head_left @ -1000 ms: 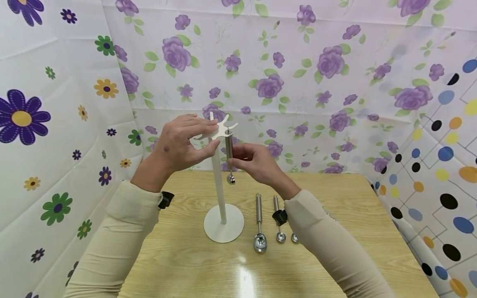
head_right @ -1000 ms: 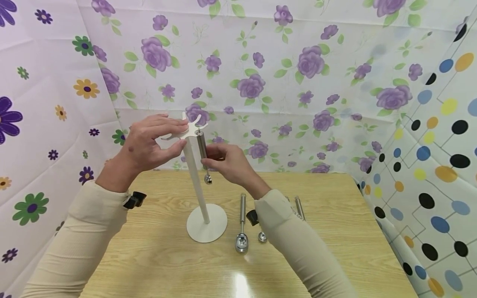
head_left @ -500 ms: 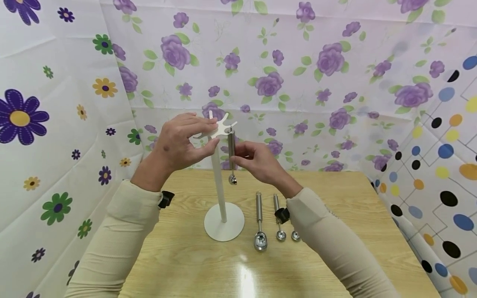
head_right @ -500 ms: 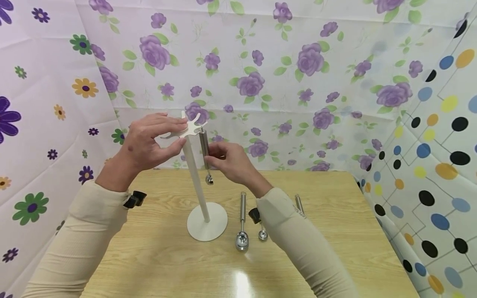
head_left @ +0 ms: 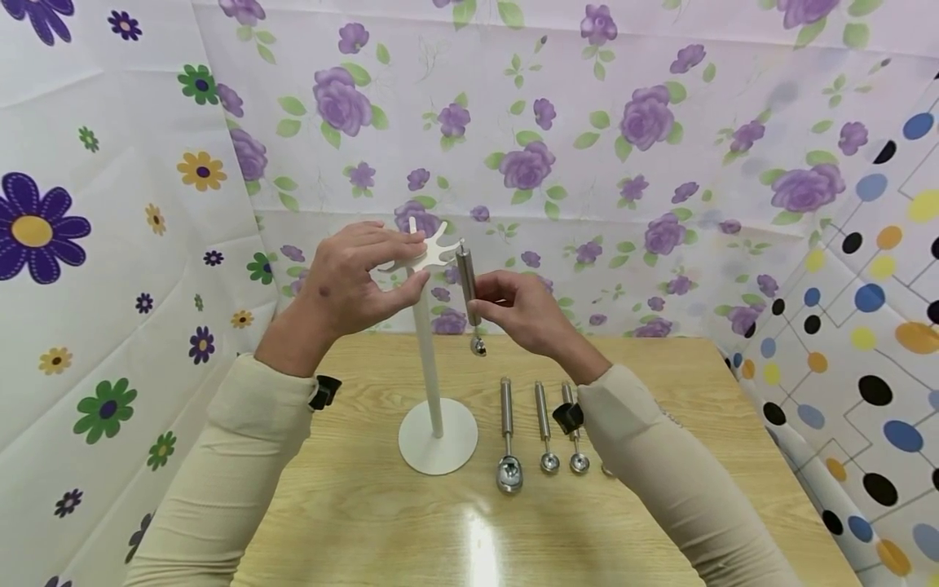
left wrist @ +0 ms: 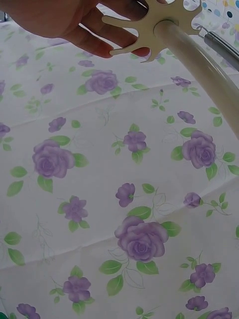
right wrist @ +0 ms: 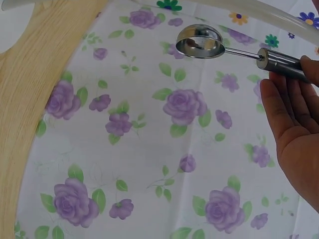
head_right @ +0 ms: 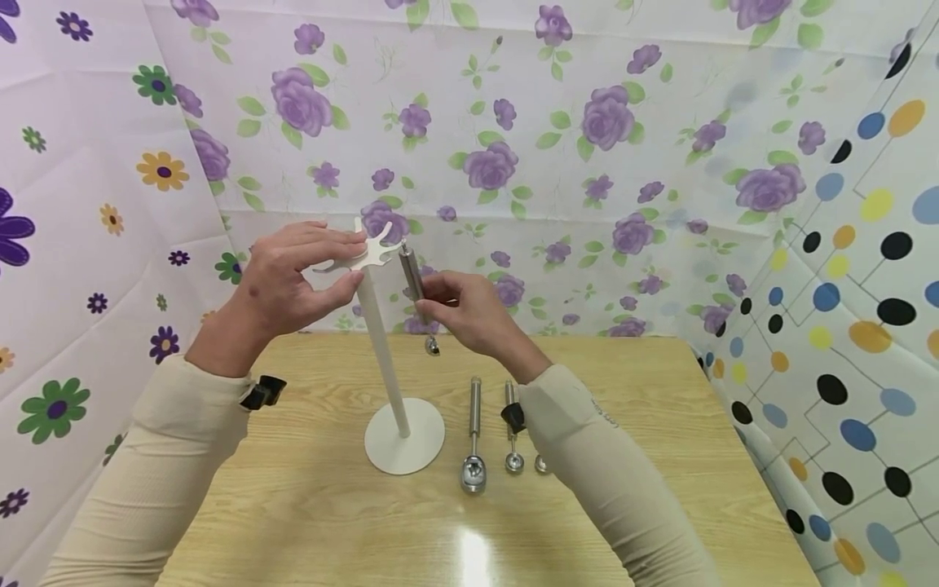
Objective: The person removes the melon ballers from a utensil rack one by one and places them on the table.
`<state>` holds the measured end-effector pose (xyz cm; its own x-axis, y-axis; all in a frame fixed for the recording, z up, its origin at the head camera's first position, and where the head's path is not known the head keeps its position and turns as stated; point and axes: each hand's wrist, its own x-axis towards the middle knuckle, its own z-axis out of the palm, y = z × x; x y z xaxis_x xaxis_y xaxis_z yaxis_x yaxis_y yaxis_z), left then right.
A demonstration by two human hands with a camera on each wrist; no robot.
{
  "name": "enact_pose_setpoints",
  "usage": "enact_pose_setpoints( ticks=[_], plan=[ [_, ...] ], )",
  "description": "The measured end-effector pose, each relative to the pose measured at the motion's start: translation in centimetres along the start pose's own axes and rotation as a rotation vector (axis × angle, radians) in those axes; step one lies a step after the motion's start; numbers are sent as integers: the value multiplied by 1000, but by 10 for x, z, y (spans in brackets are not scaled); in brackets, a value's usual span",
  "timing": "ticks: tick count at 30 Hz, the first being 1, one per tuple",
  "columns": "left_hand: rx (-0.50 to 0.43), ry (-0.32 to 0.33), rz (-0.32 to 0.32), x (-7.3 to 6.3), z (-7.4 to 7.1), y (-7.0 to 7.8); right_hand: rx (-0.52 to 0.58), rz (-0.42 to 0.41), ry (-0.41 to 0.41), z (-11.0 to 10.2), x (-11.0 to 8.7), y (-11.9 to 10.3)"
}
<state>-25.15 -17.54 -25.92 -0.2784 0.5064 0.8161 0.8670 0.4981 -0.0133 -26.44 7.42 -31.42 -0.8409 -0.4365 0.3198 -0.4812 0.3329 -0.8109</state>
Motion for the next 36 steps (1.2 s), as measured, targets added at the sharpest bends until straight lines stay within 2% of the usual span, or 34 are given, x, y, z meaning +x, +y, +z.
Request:
enact_pose_setpoints(
  ticks=[13, 19, 27, 36],
  plan=[
    [-9, 11, 5, 0, 3, -1, -43, 69, 22, -11, -9, 4],
    [-9, 23, 2, -1, 4, -2, -52, 92, 17, -15, -19, 20],
    [-13, 38, -7, -2, 5, -2, -34, 171, 24, -19, -40, 44],
    [-14, 42, -11, -2, 5, -2, -47, 238, 61, -23, -64, 66]
  ],
)
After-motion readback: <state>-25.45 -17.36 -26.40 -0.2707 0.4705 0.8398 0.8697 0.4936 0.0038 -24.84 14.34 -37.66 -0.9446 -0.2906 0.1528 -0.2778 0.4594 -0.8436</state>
